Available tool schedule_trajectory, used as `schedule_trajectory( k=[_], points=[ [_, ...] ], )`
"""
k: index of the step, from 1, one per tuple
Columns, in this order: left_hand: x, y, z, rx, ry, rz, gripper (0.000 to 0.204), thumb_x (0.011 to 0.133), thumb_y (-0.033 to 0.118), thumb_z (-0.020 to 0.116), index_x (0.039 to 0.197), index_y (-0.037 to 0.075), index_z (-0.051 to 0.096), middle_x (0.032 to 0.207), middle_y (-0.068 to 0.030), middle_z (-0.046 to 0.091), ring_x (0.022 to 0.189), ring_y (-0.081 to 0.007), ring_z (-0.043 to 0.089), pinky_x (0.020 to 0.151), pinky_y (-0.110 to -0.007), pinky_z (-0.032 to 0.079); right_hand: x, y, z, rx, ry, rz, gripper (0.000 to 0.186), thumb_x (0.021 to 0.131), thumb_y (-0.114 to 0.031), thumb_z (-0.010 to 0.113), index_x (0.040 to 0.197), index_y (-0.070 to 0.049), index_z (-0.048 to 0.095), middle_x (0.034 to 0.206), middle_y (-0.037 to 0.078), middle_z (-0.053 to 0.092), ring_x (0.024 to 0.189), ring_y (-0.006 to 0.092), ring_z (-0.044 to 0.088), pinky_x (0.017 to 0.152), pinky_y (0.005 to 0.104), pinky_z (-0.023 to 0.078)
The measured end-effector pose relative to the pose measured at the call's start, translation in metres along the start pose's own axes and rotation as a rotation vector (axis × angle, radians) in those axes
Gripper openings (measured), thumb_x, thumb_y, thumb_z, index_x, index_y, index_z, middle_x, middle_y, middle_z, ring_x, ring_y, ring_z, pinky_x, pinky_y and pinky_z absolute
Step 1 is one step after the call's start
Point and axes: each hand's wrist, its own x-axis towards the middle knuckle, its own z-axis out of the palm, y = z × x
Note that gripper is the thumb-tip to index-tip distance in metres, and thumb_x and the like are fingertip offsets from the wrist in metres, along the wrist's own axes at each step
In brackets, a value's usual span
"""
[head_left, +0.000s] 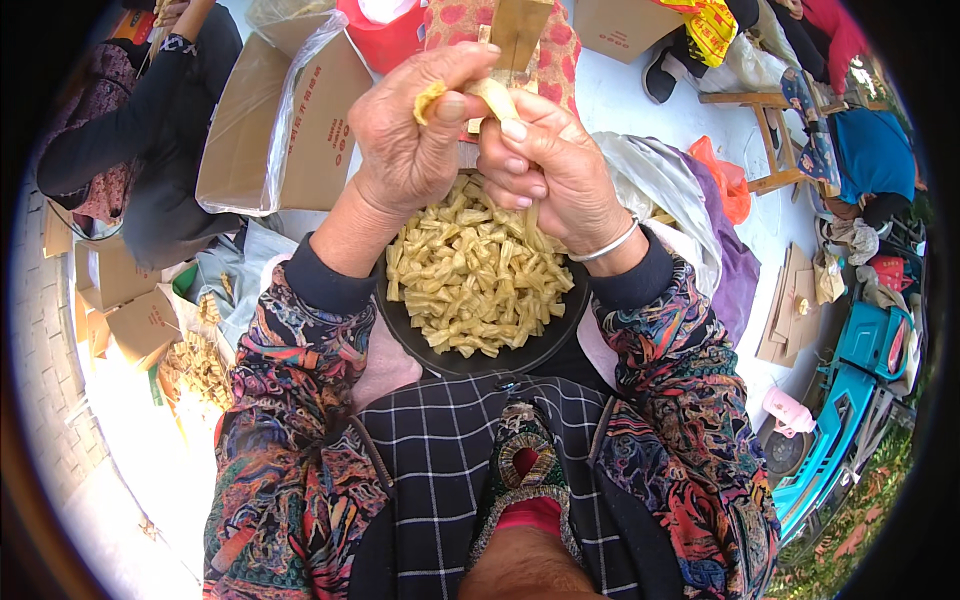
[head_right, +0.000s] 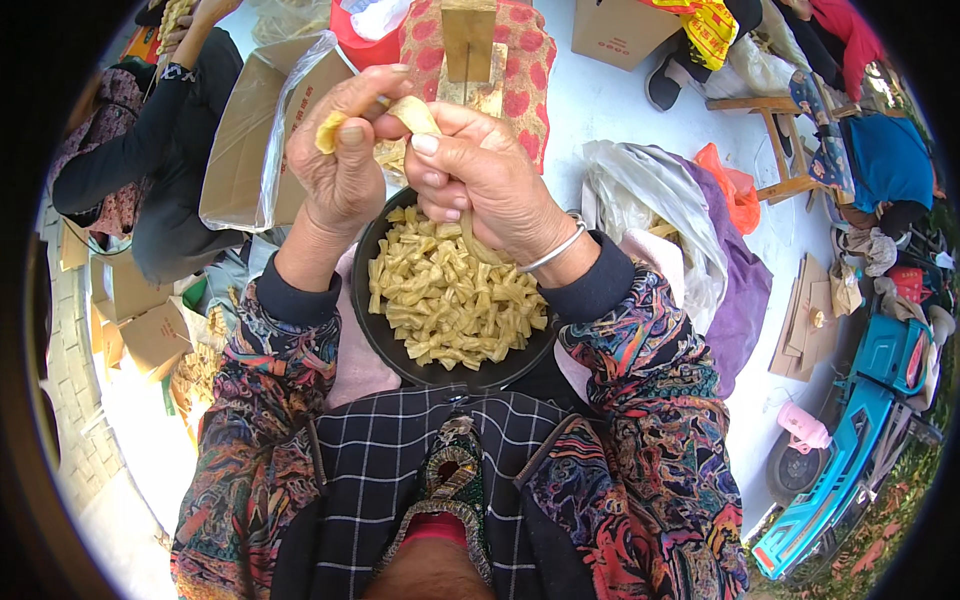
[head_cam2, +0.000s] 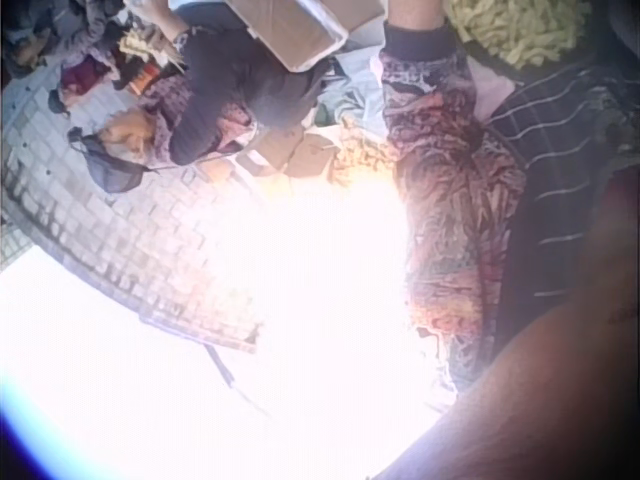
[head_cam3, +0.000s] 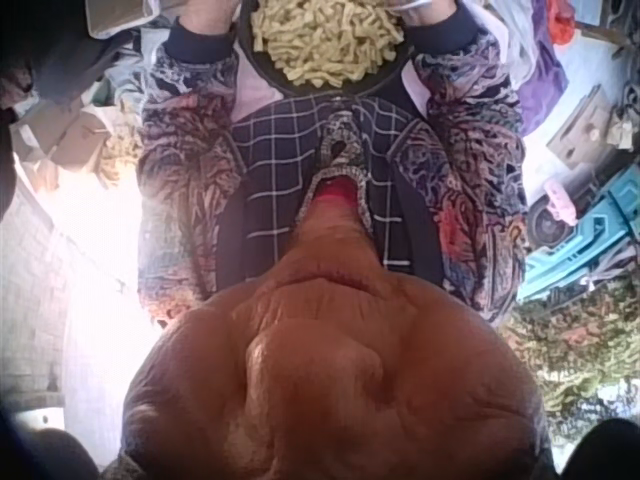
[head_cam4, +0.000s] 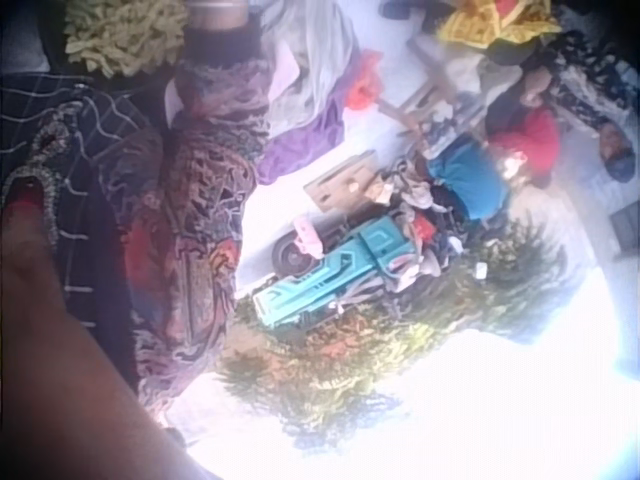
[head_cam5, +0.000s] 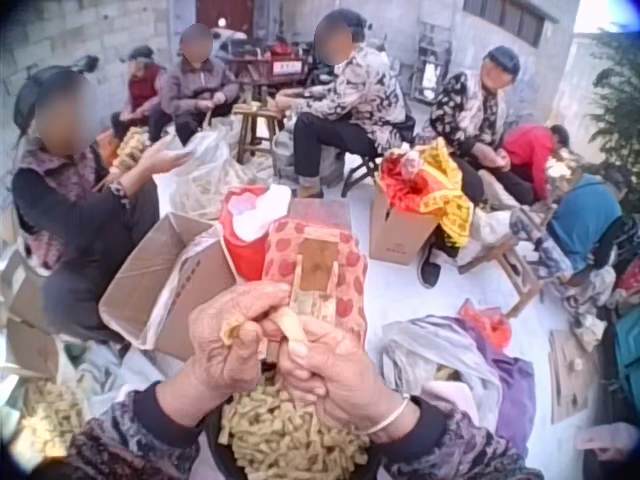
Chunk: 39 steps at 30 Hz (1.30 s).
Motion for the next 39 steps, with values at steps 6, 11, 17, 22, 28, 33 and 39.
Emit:
schedule_trajectory(
  k=[6,11,17,22,28,33,39],
  points=[
    [-0.014,0.029,0.030,-0.375,-0.065,-0.678,0.038,0.096,0.024,0.045,0.121,-0.002,0.058,0.126,-0.0119,0.056,0.109,-0.0190,0.055,0.090,-0.029,0.044,0.005,0.010,-0.017,-1.266,0.221,-0.489,0.019,0.093,-0.019,0.058,0.089,-0.001,0.060,0.065,-0.003,0.058,0.057,0.0088,0.054,0.050,0.0257,0.042],
    [-0.003,0.012,0.017,-0.297,-0.306,-0.950,0.029,0.075,0.003,0.050,0.101,-0.002,0.062,0.113,-0.0124,0.057,0.090,-0.0141,0.057,0.078,-0.026,0.046,0.009,0.020,-0.024,-0.696,0.354,-0.225,0.030,0.090,-0.018,0.056,0.065,-0.003,0.056,0.054,0.005,0.050,0.045,0.0136,0.048,0.043,0.0298,0.039],
    [-0.012,0.009,0.022,0.092,-0.127,-0.066,0.014,0.067,-0.003,0.056,0.081,0.000,0.058,0.097,-0.0169,0.060,0.075,-0.0283,0.062,0.066,-0.031,0.050,0.002,-0.001,-0.026,0.067,0.198,0.421,0.033,0.091,-0.027,0.044,0.068,-0.006,0.054,0.047,-0.007,0.031,0.036,0.0055,0.026,0.036,0.0228,0.025],
    [-0.012,0.020,0.015,0.090,-0.196,-0.232,0.009,0.069,-0.003,0.051,0.075,0.002,0.056,0.067,-0.0113,0.058,0.059,-0.0210,0.057,0.056,-0.031,0.046,0.003,-0.006,-0.031,0.000,0.118,0.386,0.026,0.089,-0.026,0.051,0.074,-0.006,0.057,0.049,-0.009,0.032,0.039,0.0028,0.027,0.038,0.0197,0.024],
    [-0.009,0.015,0.012,-0.317,-0.138,-0.865,0.012,0.079,0.009,0.054,0.070,0.002,0.057,0.059,-0.0013,0.054,0.058,-0.0055,0.049,0.052,-0.025,0.041,0.000,0.000,-0.030,-0.464,0.182,0.029,0.022,0.086,-0.016,0.068,0.103,-0.003,0.061,0.066,-0.007,0.049,0.049,-0.0007,0.034,0.043,0.0166,0.027],
    [-0.007,0.015,0.008,0.116,-0.164,-0.702,0.009,0.075,0.009,0.059,0.071,0.001,0.057,0.058,-0.0027,0.055,0.053,-0.0072,0.049,0.050,-0.025,0.041,-0.001,-0.006,-0.044,-0.160,-0.014,0.114,0.019,0.090,-0.021,0.064,0.099,-0.004,0.062,0.061,-0.008,0.046,0.048,-0.0002,0.036,0.042,0.0172,0.027],
    [-0.010,0.011,0.006,0.046,-0.241,-0.519,0.012,0.073,0.009,0.069,0.072,0.001,0.060,0.059,-0.0028,0.058,0.051,-0.0071,0.050,0.048,-0.024,0.042,0.000,0.003,-0.032,-0.409,0.139,-0.026,0.023,0.096,-0.026,0.056,0.091,-0.005,0.061,0.062,-0.007,0.044,0.051,0.0010,0.036,0.044,0.0180,0.030]
  ],
)
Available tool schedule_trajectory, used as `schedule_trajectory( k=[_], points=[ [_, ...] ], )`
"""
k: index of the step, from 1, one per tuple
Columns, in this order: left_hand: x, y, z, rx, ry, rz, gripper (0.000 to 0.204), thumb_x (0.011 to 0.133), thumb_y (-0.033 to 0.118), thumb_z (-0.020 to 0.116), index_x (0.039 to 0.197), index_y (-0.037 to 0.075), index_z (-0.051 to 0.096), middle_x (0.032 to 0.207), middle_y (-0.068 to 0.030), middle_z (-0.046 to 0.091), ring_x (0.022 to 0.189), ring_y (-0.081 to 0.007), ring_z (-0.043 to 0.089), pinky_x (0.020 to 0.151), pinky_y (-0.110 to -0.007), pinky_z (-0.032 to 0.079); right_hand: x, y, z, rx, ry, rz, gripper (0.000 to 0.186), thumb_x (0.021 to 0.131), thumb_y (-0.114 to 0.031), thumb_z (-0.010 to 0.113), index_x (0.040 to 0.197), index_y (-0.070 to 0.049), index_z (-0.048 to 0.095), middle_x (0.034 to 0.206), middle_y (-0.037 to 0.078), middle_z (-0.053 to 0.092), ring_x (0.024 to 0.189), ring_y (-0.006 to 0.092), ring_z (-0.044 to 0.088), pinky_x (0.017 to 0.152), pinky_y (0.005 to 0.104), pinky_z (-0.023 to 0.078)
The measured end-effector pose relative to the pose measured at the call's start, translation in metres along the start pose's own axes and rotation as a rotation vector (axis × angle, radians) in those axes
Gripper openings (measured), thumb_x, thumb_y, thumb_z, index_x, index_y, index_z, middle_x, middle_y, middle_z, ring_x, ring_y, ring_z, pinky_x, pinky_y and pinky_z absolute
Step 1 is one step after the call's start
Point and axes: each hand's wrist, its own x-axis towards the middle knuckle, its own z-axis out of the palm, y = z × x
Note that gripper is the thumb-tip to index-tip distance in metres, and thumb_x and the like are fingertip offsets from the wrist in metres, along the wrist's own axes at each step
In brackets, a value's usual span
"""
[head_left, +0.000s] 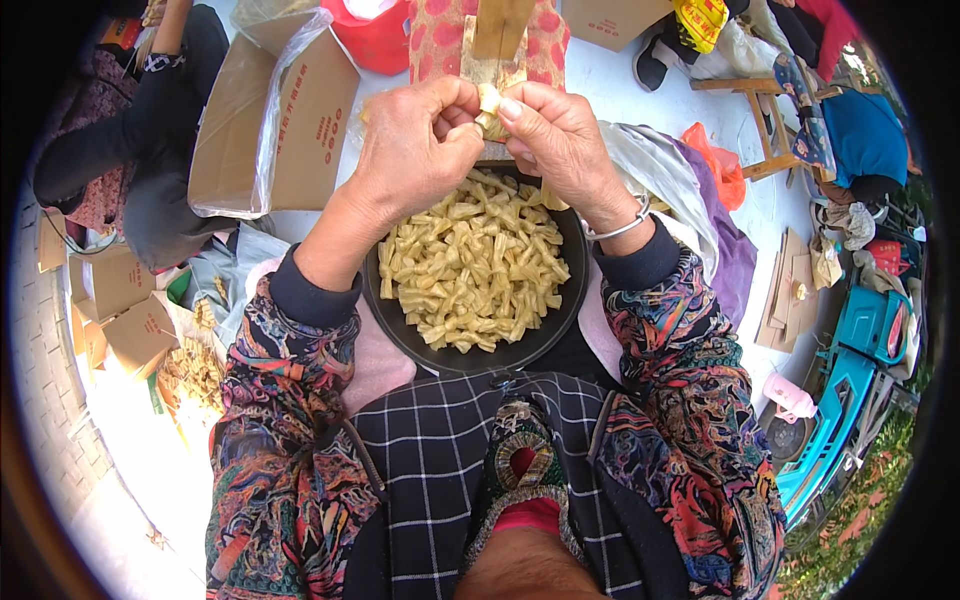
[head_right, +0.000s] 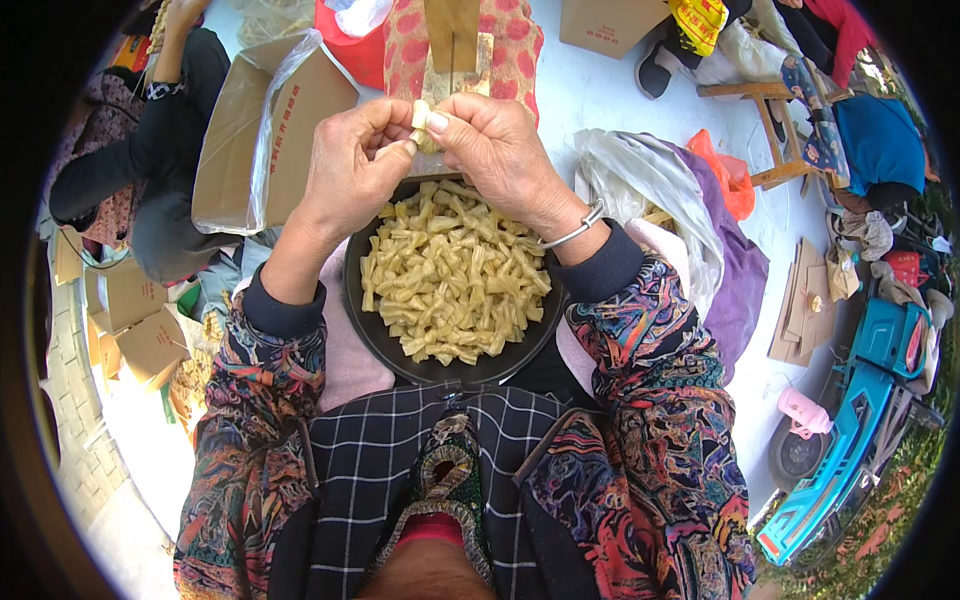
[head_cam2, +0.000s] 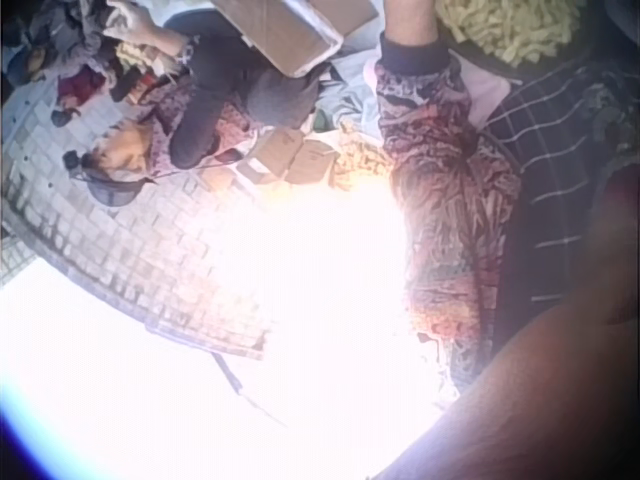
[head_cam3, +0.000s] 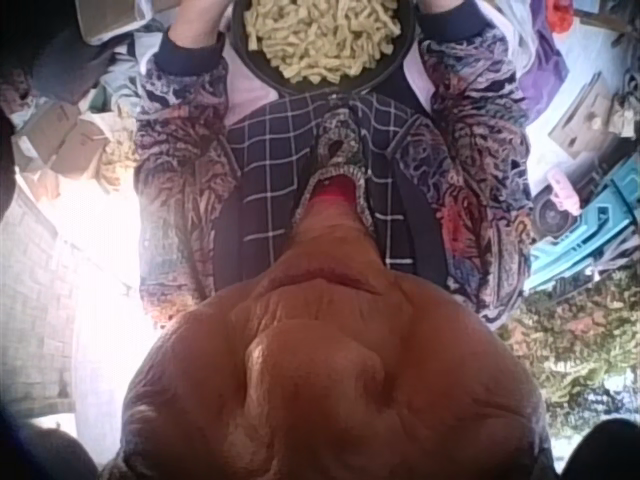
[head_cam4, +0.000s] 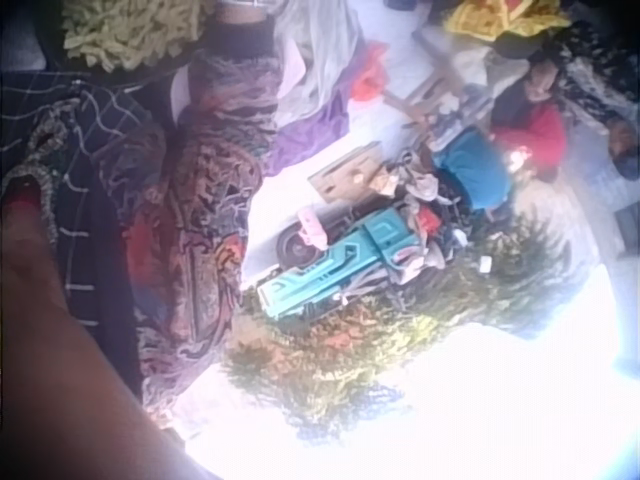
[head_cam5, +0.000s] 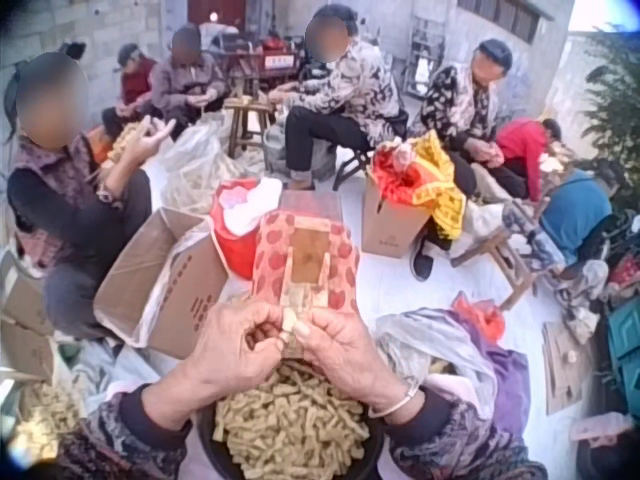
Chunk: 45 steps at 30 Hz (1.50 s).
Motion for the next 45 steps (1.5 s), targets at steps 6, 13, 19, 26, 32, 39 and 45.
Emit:
schedule_trajectory(
  k=[6,13,19,26,32,39,45],
  points=[
    [-0.003,-0.004,0.000,-0.080,-0.050,-0.139,0.016,0.078,0.014,0.072,0.075,0.002,0.063,0.062,-0.0008,0.060,0.053,-0.0047,0.052,0.048,-0.021,0.042,0.005,0.004,-0.001,-0.172,-0.029,-0.127,0.022,0.096,-0.022,0.052,0.089,-0.003,0.060,0.065,-0.006,0.046,0.059,0.0018,0.039,0.050,0.0189,0.032],
    [0.002,-0.004,-0.014,-1.160,-0.329,-0.581,0.008,0.085,0.011,0.062,0.083,0.005,0.056,0.061,0.0040,0.045,0.046,-0.0033,0.040,0.040,-0.018,0.030,-0.002,-0.011,-0.005,0.051,-0.147,-0.027,0.020,0.090,-0.021,0.056,0.091,-0.001,0.060,0.066,-0.006,0.046,0.056,0.0020,0.036,0.050,0.0181,0.028],
    [-0.004,0.008,-0.028,-1.355,-0.355,-0.552,0.010,0.083,0.012,0.060,0.087,0.004,0.057,0.059,0.0030,0.042,0.042,-0.0041,0.038,0.038,-0.019,0.029,-0.010,-0.032,-0.033,-0.121,-0.111,-0.114,0.024,0.087,-0.025,0.065,0.082,-0.002,0.063,0.066,-0.005,0.051,0.057,0.0019,0.040,0.049,0.0179,0.029],
    [0.000,-0.009,-0.035,-0.701,-0.482,-0.450,0.015,0.081,0.018,0.065,0.079,0.006,0.057,0.058,0.0053,0.046,0.046,-0.0017,0.039,0.041,-0.018,0.029,-0.010,-0.015,-0.037,-0.388,-0.085,-0.070,0.014,0.086,-0.015,0.065,0.082,-0.002,0.065,0.066,-0.005,0.053,0.060,0.0028,0.044,0.052,0.0198,0.036],
    [-0.003,-0.016,-0.031,-0.272,-0.460,-0.295,0.036,0.089,0.038,0.060,0.073,0.005,0.060,0.059,0.0026,0.052,0.051,-0.0037,0.048,0.046,-0.016,0.035,-0.012,-0.009,-0.039,-0.528,-0.055,-0.213,0.012,0.084,-0.012,0.064,0.083,0.000,0.066,0.064,-0.003,0.053,0.060,0.0043,0.046,0.052,0.0220,0.038],
    [-0.006,-0.004,-0.024,-0.810,-0.598,-0.554,0.043,0.093,0.033,0.056,0.060,0.006,0.053,0.049,0.0000,0.047,0.043,-0.0072,0.044,0.040,-0.019,0.033,-0.019,-0.013,-0.033,-0.563,-0.050,-0.264,0.013,0.085,-0.012,0.066,0.081,0.001,0.065,0.065,0.000,0.055,0.061,0.0058,0.048,0.055,0.0233,0.040],
    [-0.013,0.020,-0.033,-0.991,-0.563,-0.412,0.048,0.092,0.027,0.055,0.050,0.007,0.045,0.045,-0.0003,0.043,0.038,-0.0082,0.039,0.036,-0.022,0.029,-0.038,-0.036,-0.039,-0.546,-0.019,-0.375,0.016,0.086,-0.014,0.067,0.082,0.002,0.066,0.066,0.001,0.057,0.062,0.0072,0.049,0.056,0.0235,0.041]
  ],
)
